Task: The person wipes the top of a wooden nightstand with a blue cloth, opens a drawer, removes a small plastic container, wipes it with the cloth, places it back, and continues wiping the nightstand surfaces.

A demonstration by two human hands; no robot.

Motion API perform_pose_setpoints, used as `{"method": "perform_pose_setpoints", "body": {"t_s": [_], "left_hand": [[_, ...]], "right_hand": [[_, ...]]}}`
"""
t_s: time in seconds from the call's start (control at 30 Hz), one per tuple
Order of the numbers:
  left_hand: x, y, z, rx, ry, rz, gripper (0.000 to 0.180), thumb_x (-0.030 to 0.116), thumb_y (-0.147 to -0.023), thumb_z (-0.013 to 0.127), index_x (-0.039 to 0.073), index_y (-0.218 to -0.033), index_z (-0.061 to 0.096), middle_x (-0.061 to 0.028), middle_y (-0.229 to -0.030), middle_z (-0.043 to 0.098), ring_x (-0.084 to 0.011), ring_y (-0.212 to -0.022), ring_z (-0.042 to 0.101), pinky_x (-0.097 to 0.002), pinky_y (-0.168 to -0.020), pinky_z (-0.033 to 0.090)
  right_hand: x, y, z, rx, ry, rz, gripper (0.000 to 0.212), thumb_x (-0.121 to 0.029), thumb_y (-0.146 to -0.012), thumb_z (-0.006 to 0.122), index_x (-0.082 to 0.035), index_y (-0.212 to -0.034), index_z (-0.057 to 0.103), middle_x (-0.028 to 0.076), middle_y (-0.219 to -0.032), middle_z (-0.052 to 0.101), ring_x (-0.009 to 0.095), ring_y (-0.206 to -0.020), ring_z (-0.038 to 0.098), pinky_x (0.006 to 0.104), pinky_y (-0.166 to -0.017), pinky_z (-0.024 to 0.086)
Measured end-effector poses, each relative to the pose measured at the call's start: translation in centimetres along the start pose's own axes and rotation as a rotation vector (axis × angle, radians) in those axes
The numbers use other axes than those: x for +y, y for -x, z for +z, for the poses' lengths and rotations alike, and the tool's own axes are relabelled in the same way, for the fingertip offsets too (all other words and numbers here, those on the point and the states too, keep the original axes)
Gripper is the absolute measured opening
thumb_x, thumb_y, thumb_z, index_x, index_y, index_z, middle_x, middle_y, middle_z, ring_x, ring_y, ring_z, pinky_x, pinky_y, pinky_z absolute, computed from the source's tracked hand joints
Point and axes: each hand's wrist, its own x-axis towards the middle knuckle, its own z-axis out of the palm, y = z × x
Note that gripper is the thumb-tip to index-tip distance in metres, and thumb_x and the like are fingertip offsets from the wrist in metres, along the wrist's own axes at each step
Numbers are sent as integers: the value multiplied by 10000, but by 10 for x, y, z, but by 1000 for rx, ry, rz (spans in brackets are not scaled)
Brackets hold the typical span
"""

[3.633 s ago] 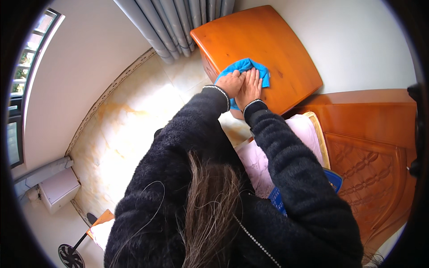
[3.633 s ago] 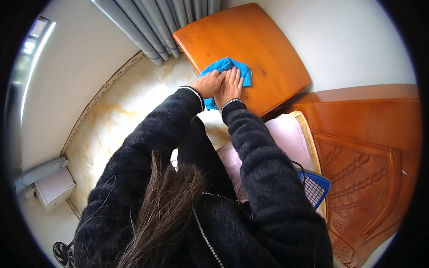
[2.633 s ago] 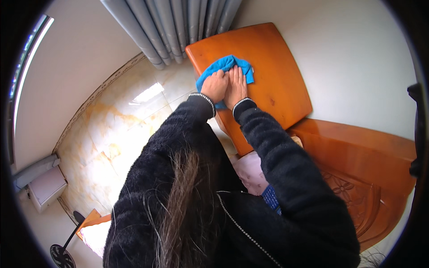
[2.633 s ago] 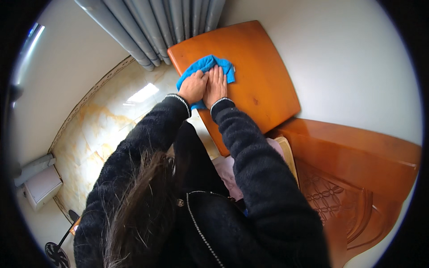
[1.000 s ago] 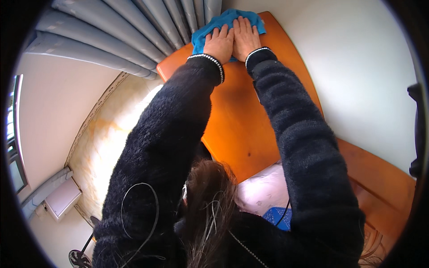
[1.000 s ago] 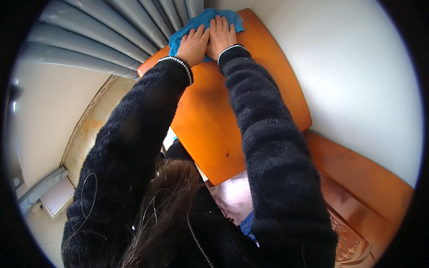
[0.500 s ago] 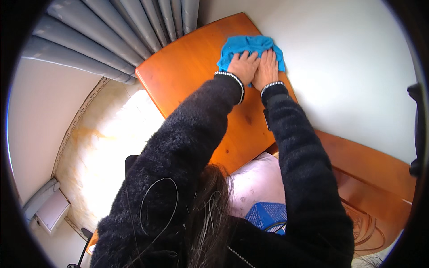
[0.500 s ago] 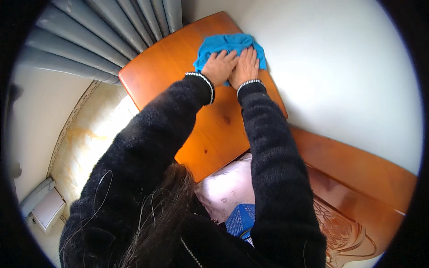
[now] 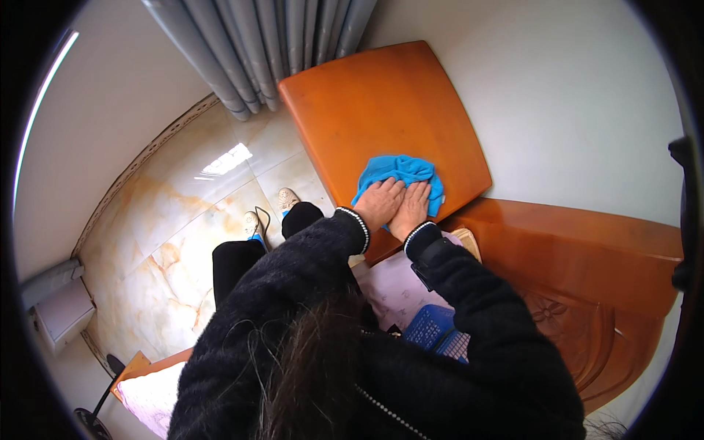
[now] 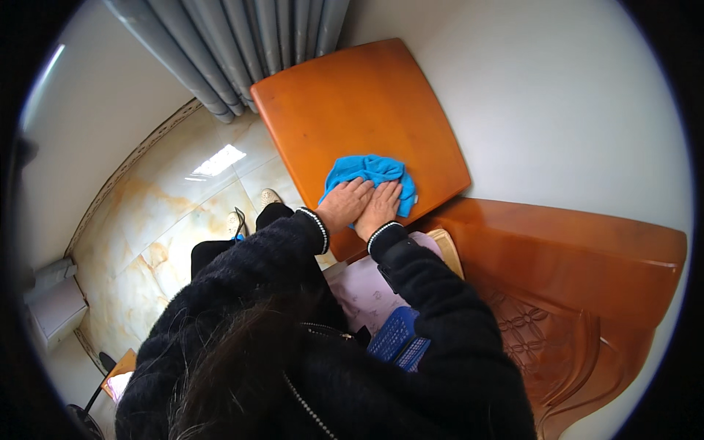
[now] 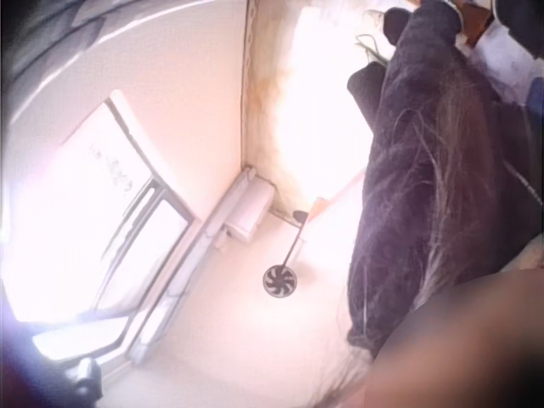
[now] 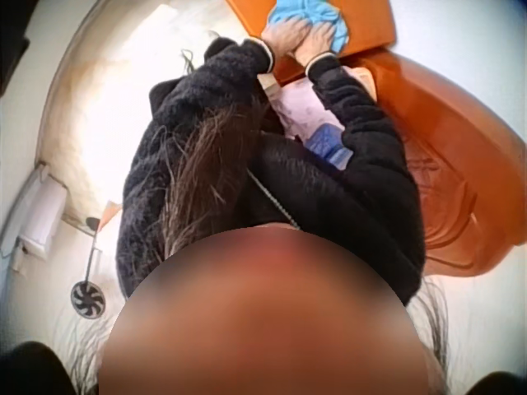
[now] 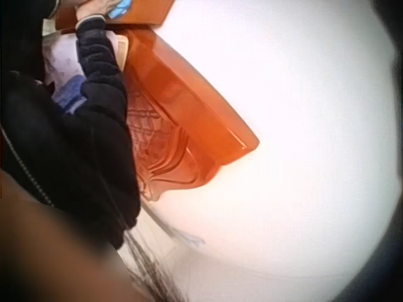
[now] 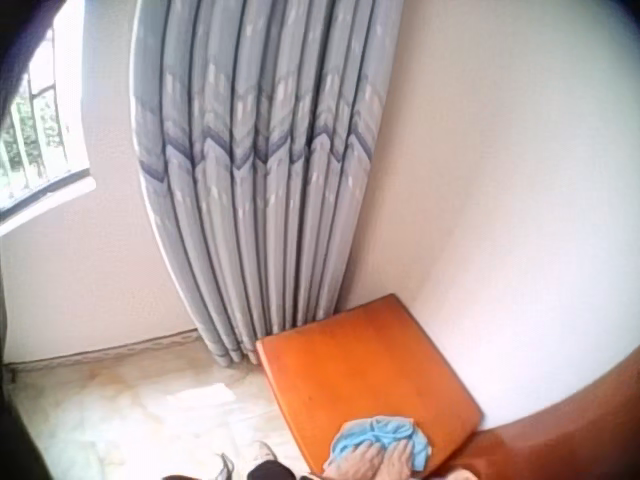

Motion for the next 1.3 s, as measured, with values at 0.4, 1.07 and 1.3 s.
{"method": "perform_pose_setpoints", "body": {"t_s": [0.4,1.07,1.3], "left_hand": [[-69,111,-3,-65,562,-63,360,-23,-698,608,102,-1014,726,-177,-929,697,-345,-919,666,-399,-828,526],[-142,351,-123,440,1200,-470,198,-15,-931,537,26,-1120,582,-42,-1164,621,-124,-1105,534,-280,-973,426],[-132,416,-115,734,1107,-615,222,5,-940,549,56,-1152,589,32,-986,610,-74,-959,540,-232,-858,440]], "right_hand": [[-11,68,-145,-486,-6,-546,428,-438,-909,511,-92,-1123,643,197,-1031,680,369,-989,643,479,-827,515],[88,314,-172,-430,-372,363,838,-620,-847,612,155,-1166,589,265,-1029,686,321,-996,675,364,-882,515],[75,272,-60,-68,-375,360,517,-422,-819,690,88,-902,662,289,-856,680,392,-837,690,462,-759,516]]}}
